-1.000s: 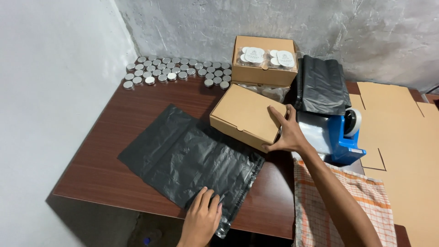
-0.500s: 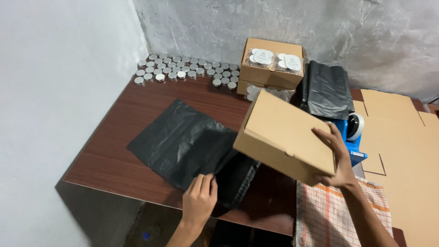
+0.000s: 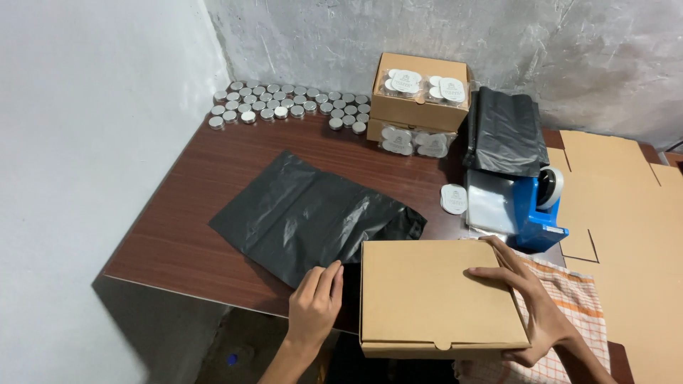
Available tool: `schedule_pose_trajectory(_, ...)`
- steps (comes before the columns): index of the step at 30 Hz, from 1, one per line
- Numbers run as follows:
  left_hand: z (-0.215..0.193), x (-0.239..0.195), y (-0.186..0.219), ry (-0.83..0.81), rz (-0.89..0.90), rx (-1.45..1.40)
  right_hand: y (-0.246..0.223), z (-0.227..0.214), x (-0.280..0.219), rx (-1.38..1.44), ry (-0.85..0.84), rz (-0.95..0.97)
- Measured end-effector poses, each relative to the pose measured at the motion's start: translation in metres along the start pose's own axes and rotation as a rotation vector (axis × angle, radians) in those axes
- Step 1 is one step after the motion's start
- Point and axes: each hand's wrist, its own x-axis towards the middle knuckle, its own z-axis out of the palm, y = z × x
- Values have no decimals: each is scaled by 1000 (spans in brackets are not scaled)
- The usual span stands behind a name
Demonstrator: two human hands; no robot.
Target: Packing small packets into a cardboard box and then placing the box into a shipping bag.
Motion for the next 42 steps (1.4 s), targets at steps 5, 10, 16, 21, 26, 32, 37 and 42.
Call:
schedule_pose_trajectory(5,0,-8,-1,-64,78,-37,11,8,-6,-13,21,48)
schedule_pose_trajectory(10,-5,0,3,-21,67,-68,13,14,-11,-34,36,54)
schedule_pose_trajectory(16,-6,-6,5,-65,116,-118,15,28,-16,-38,97,35)
schedule_pose_trajectory(21,-13,-12,2,-227,65,-242,35,41,-31,-62,267,61)
schedule_pose_trajectory(26,-13,-8,9,-201,25,-306,34,51,-28,-54,335,43)
schedule_pose_trajectory(32,1,-11,18,-120,98,-154,38,68,-37,-142,351,42)
schedule_pose_trajectory(37,3,-7,34,-65,211,-74,28,91,-33,-175,407,26)
schedule_pose_trajectory(42,3,-10,37,-78,47,-86,6,116,-37,-279,485,73)
